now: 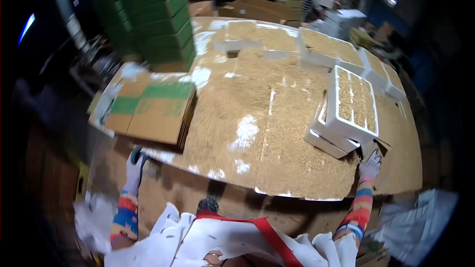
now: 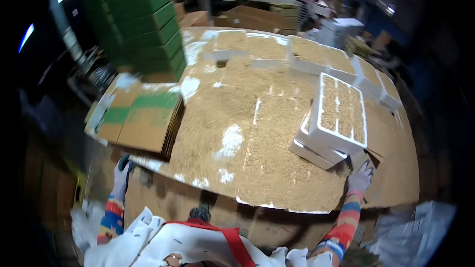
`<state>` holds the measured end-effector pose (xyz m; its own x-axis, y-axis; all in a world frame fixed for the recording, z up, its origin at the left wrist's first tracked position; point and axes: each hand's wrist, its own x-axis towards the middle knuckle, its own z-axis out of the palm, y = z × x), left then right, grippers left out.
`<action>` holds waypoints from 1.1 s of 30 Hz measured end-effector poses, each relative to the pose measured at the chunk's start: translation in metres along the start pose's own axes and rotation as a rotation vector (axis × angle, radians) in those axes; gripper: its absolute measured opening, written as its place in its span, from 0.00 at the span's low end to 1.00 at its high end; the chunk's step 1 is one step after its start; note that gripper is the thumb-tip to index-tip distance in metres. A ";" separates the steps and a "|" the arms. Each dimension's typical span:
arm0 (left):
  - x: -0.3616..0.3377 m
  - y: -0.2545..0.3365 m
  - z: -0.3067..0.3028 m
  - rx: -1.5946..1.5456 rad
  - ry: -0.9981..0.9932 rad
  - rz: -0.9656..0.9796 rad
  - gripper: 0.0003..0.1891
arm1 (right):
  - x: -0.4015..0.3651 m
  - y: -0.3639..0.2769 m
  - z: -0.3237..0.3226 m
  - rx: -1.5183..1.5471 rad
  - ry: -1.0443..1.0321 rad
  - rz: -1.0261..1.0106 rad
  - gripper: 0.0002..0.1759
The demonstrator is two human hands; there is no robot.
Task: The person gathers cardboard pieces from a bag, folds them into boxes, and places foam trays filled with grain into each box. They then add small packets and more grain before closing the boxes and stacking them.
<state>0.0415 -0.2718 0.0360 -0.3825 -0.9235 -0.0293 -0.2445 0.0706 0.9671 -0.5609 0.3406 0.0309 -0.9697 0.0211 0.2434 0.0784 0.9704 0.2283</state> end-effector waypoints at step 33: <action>0.242 -0.044 -0.173 -0.057 -0.331 -0.639 0.31 | -0.297 -0.551 -0.175 1.335 -0.835 -0.542 0.61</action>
<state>0.1138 -0.5632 0.0297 -0.4327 -0.6145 -0.6596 -0.4670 -0.4731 0.7471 -0.2758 -0.2428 -0.0017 -0.7002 -0.6767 -0.2273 -0.0992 0.4076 -0.9078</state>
